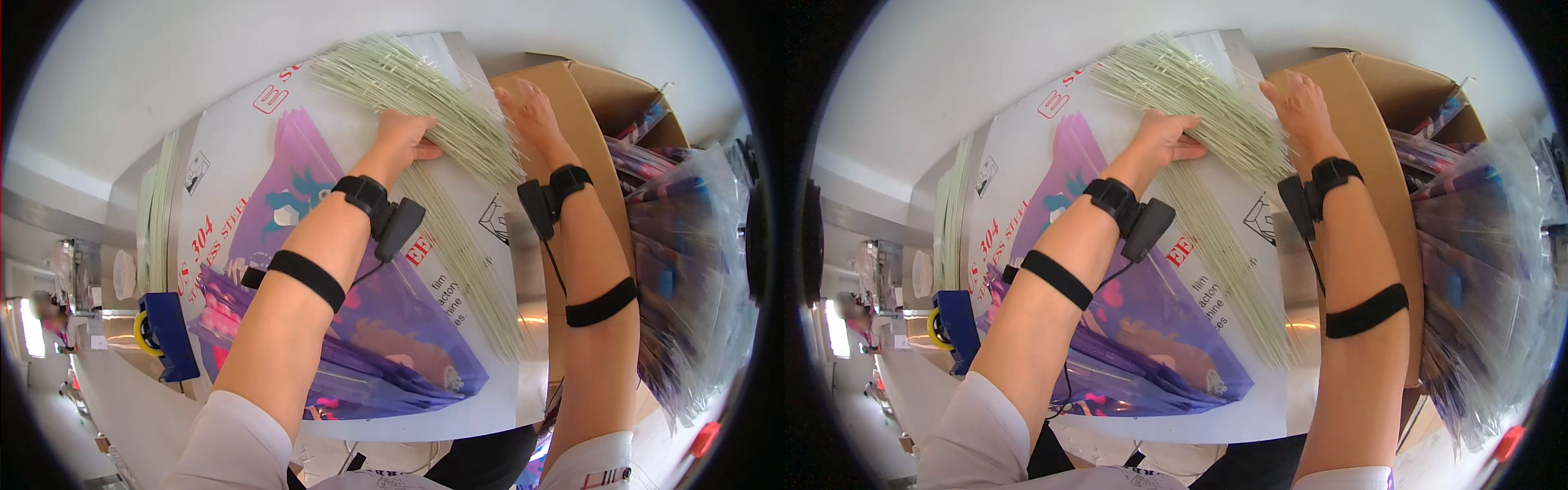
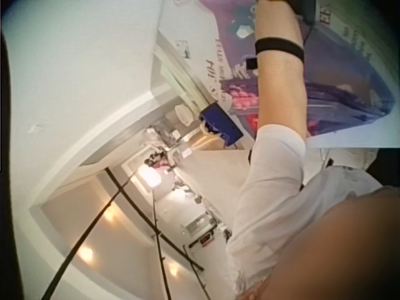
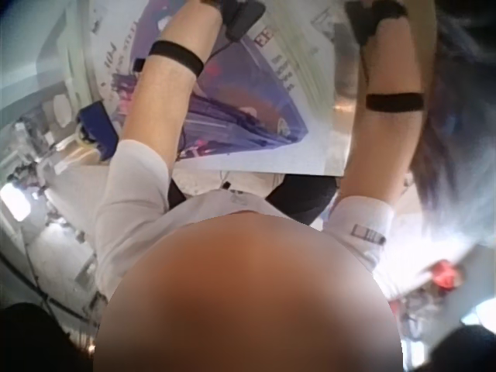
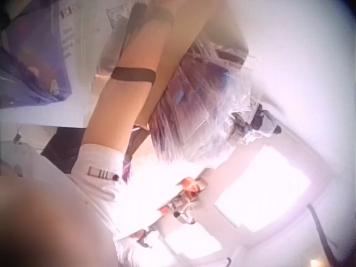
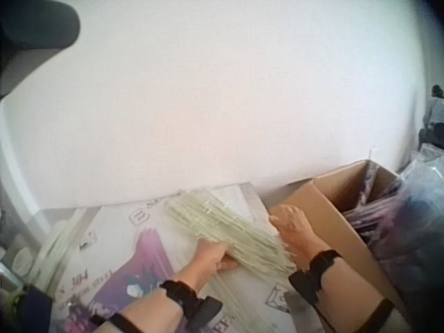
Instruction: The recorder is assembling and bundling thin rods or stems, then placing them into a printed art sleeve.
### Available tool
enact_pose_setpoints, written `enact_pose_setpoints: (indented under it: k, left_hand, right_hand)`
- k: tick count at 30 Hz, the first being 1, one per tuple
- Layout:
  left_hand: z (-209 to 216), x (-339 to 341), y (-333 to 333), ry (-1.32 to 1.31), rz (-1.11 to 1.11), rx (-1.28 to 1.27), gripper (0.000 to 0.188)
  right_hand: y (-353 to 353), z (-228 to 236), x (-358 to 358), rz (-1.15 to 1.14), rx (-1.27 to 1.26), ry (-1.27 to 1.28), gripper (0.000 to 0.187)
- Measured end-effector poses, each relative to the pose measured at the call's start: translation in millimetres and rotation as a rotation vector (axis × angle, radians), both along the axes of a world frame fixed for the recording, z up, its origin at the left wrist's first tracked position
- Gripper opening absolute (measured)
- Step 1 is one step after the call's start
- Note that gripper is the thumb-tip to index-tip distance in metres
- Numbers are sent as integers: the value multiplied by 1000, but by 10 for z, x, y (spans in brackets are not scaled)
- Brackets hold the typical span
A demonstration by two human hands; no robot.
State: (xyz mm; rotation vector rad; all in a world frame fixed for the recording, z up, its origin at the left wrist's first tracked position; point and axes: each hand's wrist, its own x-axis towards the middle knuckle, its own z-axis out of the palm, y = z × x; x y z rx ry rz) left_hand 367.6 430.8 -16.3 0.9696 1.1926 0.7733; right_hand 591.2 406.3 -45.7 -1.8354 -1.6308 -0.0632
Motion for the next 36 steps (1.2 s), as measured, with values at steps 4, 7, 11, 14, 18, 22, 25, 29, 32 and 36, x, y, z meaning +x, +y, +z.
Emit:
enact_pose_setpoints:
  k: [4,7,11,14,18,22,25,29,32,36]
  left_hand:
    - [-6,0,-87,-37,6,63,21]
    - [-125,-69,43,-39,-75,193,19]
    - [-69,67,231,-12,27,96,19]
    - [-73,78,269,-49,-30,53,20]
    - [-91,-29,180,-125,12,21,19]
    - [-118,-21,123,-167,-44,68,17]
    - [-174,-122,255,-65,-73,85,17]
    - [-81,-126,320,129,-108,118,17]
    - [34,-182,203,134,-132,125,17]
    - [217,-513,-99,156,-235,176,14]
  right_hand:
    - [282,80,-93,49,-252,133,71]
    - [321,76,-355,229,-424,137,70]
    - [381,121,-426,458,-510,228,62]
    - [470,107,-279,485,-490,343,60]
    - [478,70,-262,227,-388,186,61]
    - [572,-97,-102,49,-158,-65,67]
    - [579,-60,-322,259,-310,206,68]
    - [527,-12,-461,312,-294,128,67]
    - [510,57,-308,303,-371,93,66]
    - [309,-28,-201,233,-201,88,66]
